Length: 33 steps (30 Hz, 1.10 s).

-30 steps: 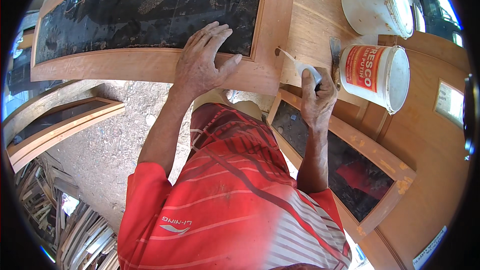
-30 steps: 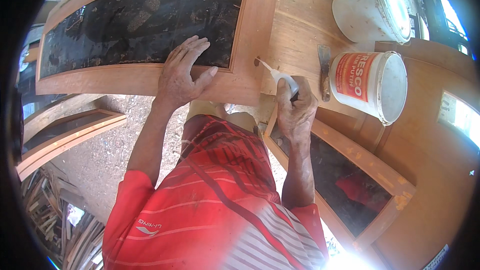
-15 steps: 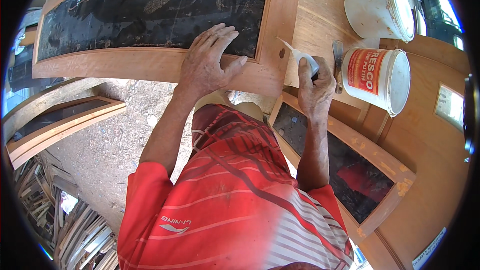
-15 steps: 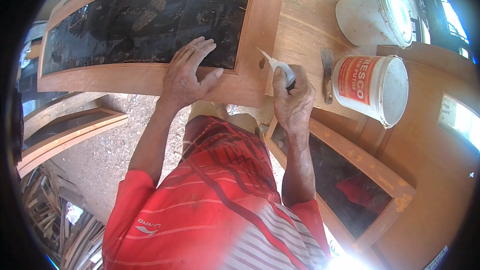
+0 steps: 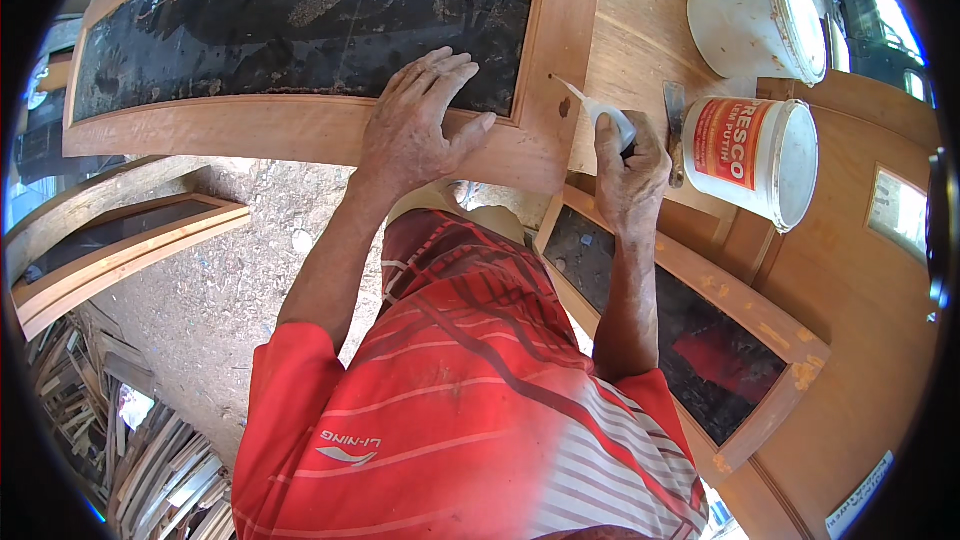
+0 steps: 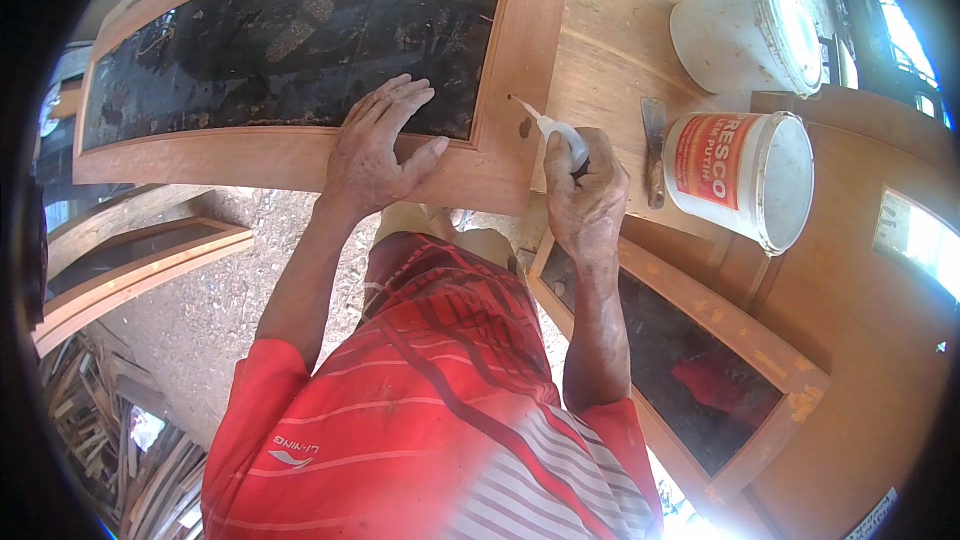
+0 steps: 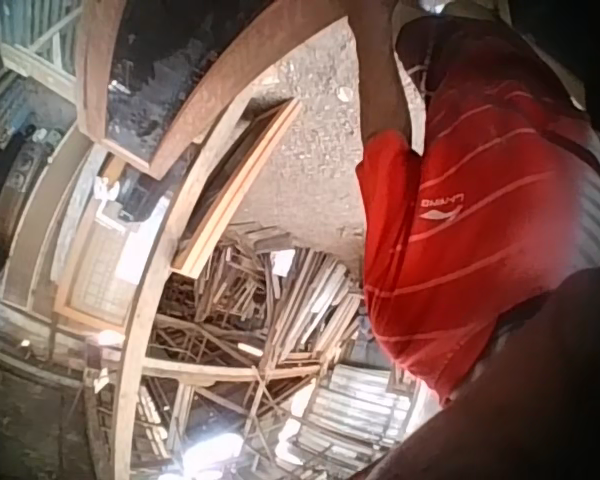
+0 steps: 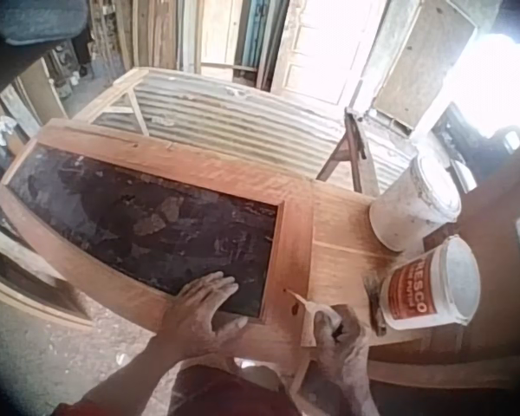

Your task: The person applies putty to the seams of a wooden frame using a scraper and then scrapes the excess putty across the central panel.

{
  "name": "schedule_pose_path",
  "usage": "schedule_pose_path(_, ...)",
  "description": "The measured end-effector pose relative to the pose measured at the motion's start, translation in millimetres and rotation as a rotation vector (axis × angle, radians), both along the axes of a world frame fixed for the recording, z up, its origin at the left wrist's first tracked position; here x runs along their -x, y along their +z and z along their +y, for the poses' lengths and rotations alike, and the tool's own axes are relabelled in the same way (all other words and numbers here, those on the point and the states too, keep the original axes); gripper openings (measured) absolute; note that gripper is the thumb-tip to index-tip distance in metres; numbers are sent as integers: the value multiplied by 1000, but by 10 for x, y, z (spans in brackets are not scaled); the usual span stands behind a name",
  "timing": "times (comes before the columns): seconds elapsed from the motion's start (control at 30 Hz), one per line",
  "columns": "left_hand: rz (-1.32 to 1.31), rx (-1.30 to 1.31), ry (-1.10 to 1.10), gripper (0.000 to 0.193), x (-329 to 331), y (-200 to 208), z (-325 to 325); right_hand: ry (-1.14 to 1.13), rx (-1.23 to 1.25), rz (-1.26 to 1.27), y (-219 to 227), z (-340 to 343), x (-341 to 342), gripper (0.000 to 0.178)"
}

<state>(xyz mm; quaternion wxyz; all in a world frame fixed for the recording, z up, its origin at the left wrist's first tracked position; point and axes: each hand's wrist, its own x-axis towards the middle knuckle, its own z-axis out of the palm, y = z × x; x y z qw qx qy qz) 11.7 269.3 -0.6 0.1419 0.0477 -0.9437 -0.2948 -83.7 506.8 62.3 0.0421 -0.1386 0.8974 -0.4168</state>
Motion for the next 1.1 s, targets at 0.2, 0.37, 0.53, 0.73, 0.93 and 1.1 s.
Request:
schedule_pose_path(0.2, -2, -9, -3, 56, 2, 2, 2, 10, -12, 27, 3, -6, 2, 16)
schedule_pose_path(0.37, -13, -11, -1, 56, -4, -1, -3, 16, -14, 29, 9, -13, 7, 16)
schedule_pose_path(0.53, -9, -25, -3, 57, -5, 5, -5, 14, 12, 8, -18, 11, 2, 16)
schedule_pose_path(0.73, -17, -45, -1, 58, 3, 22, 5, 2, 5, 5, -55, 38, 20, 18)
schedule_pose_path(0.93, -16, -53, -6, 57, 9, 29, 0, -29, 99, -11, -183, 142, 33, 24)
schedule_pose_path(1.1, 86, -172, 41, 64, 3, 62, -39, -89, 419, -193, -267, 133, -16, 23)
